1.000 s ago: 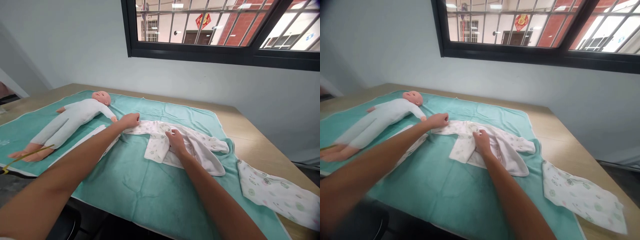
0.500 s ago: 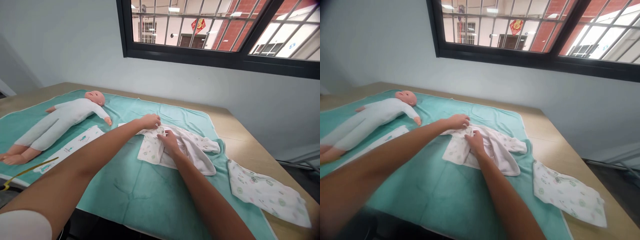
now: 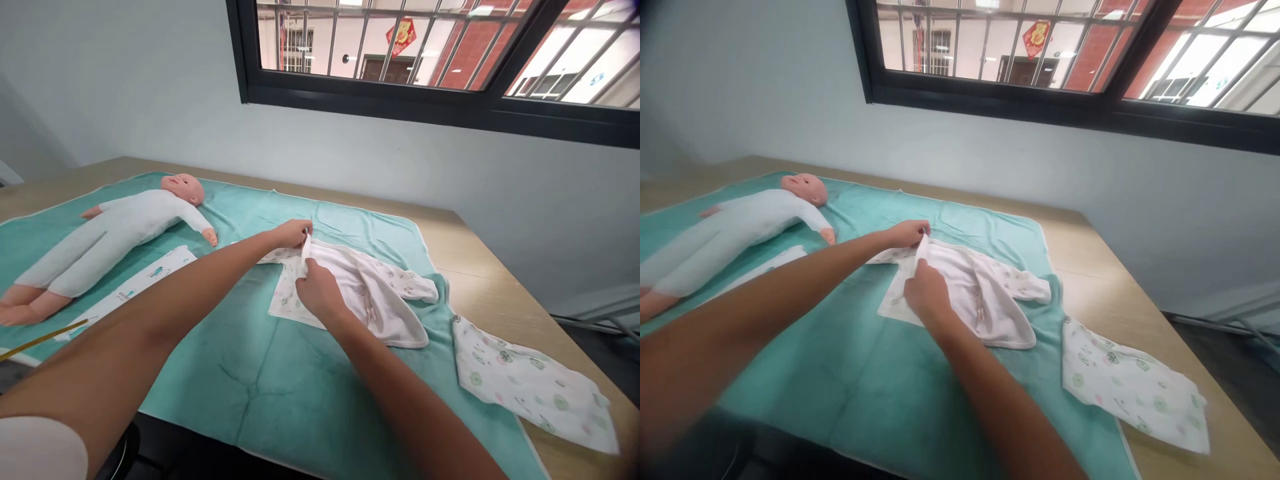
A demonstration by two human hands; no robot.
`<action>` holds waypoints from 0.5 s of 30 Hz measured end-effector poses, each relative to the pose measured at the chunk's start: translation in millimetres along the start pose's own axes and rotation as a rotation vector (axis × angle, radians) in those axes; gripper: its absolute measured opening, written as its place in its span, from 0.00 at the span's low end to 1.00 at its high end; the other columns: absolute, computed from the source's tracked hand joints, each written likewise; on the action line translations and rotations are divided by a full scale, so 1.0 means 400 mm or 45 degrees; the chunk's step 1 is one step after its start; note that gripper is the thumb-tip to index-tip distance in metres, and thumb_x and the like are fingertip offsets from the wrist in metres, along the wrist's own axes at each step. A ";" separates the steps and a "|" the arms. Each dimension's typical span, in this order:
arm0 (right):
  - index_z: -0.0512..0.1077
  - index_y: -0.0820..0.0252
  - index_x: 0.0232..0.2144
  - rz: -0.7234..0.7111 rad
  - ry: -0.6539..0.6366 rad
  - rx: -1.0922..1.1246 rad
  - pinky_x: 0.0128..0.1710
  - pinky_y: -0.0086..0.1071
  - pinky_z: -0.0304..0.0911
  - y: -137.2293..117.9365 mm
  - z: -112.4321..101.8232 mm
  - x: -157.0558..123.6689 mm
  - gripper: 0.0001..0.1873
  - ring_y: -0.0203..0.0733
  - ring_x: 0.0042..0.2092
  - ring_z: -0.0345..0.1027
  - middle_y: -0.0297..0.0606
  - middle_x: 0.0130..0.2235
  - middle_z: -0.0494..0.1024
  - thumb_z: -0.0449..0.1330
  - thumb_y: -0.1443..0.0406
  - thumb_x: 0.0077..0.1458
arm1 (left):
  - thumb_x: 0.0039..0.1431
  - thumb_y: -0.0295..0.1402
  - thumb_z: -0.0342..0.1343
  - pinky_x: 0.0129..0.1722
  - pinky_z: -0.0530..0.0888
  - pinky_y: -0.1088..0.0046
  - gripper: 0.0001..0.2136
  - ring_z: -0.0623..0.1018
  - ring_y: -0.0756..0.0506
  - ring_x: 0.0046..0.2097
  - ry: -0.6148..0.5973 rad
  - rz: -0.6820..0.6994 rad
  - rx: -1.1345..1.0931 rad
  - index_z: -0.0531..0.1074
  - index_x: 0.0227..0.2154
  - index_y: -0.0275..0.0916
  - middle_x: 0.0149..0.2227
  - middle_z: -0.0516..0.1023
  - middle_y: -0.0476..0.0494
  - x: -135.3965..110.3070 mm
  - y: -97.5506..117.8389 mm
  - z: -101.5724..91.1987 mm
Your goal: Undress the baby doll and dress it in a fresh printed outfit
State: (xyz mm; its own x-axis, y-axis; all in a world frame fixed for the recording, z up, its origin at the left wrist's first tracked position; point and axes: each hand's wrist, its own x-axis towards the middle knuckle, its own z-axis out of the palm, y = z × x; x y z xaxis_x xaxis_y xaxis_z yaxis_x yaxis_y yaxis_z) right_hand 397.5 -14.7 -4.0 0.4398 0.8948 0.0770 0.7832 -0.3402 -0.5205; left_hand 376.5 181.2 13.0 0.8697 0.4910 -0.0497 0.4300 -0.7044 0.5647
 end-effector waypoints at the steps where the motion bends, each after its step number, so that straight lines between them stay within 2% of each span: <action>1: 0.68 0.59 0.37 -0.082 -0.001 -0.111 0.32 0.36 0.60 -0.021 0.001 -0.016 0.09 0.48 0.35 0.69 0.43 0.35 0.75 0.50 0.70 0.55 | 0.51 0.26 0.52 0.31 0.71 0.72 0.10 0.75 0.48 0.30 0.005 -0.042 -0.083 0.71 0.37 0.40 0.32 0.78 0.46 -0.012 -0.011 -0.001; 5: 0.71 0.63 0.35 -0.411 0.024 -0.384 0.33 0.38 0.62 -0.084 0.024 -0.076 0.10 0.49 0.37 0.69 0.47 0.38 0.74 0.50 0.72 0.57 | 0.51 0.24 0.51 0.33 0.74 0.74 0.07 0.77 0.50 0.32 0.058 -0.157 -0.363 0.69 0.34 0.38 0.37 0.79 0.43 -0.047 -0.049 -0.010; 7: 0.72 0.65 0.37 -0.581 0.048 -0.452 0.41 0.43 0.64 -0.096 0.048 -0.097 0.10 0.55 0.46 0.68 0.52 0.44 0.74 0.52 0.72 0.57 | 0.53 0.23 0.51 0.36 0.75 0.74 0.05 0.78 0.51 0.33 0.072 -0.190 -0.460 0.67 0.32 0.38 0.38 0.80 0.42 -0.057 -0.061 -0.018; 9: 0.73 0.66 0.40 -0.711 0.075 -0.473 0.52 0.49 0.61 -0.096 0.077 -0.111 0.11 0.59 0.55 0.63 0.55 0.53 0.72 0.52 0.72 0.58 | 0.55 0.25 0.52 0.38 0.76 0.73 0.03 0.79 0.50 0.35 0.080 -0.212 -0.522 0.67 0.32 0.38 0.40 0.81 0.40 -0.065 -0.067 -0.023; 12: 0.72 0.65 0.44 -0.768 0.034 -0.394 0.58 0.49 0.57 -0.086 0.118 -0.123 0.13 0.57 0.60 0.59 0.54 0.56 0.70 0.51 0.72 0.60 | 0.58 0.31 0.54 0.39 0.76 0.72 0.05 0.80 0.48 0.39 0.125 -0.226 -0.522 0.68 0.37 0.38 0.45 0.80 0.39 -0.078 -0.057 -0.017; 15: 0.69 0.66 0.52 -0.827 -0.057 -0.232 0.61 0.47 0.55 -0.087 0.136 -0.127 0.18 0.54 0.62 0.57 0.51 0.58 0.70 0.51 0.69 0.62 | 0.52 0.32 0.61 0.42 0.75 0.72 0.13 0.78 0.46 0.44 0.207 -0.205 -0.402 0.71 0.41 0.39 0.49 0.78 0.40 -0.090 -0.033 0.010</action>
State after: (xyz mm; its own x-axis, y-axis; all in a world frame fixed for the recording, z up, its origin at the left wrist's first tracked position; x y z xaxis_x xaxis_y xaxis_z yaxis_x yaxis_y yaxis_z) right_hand 324.0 -32.7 -36.1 -0.1610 0.9437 0.2889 0.9457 0.2313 -0.2282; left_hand 340.5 171.0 4.1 0.7365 0.6752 -0.0415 0.4403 -0.4319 0.7871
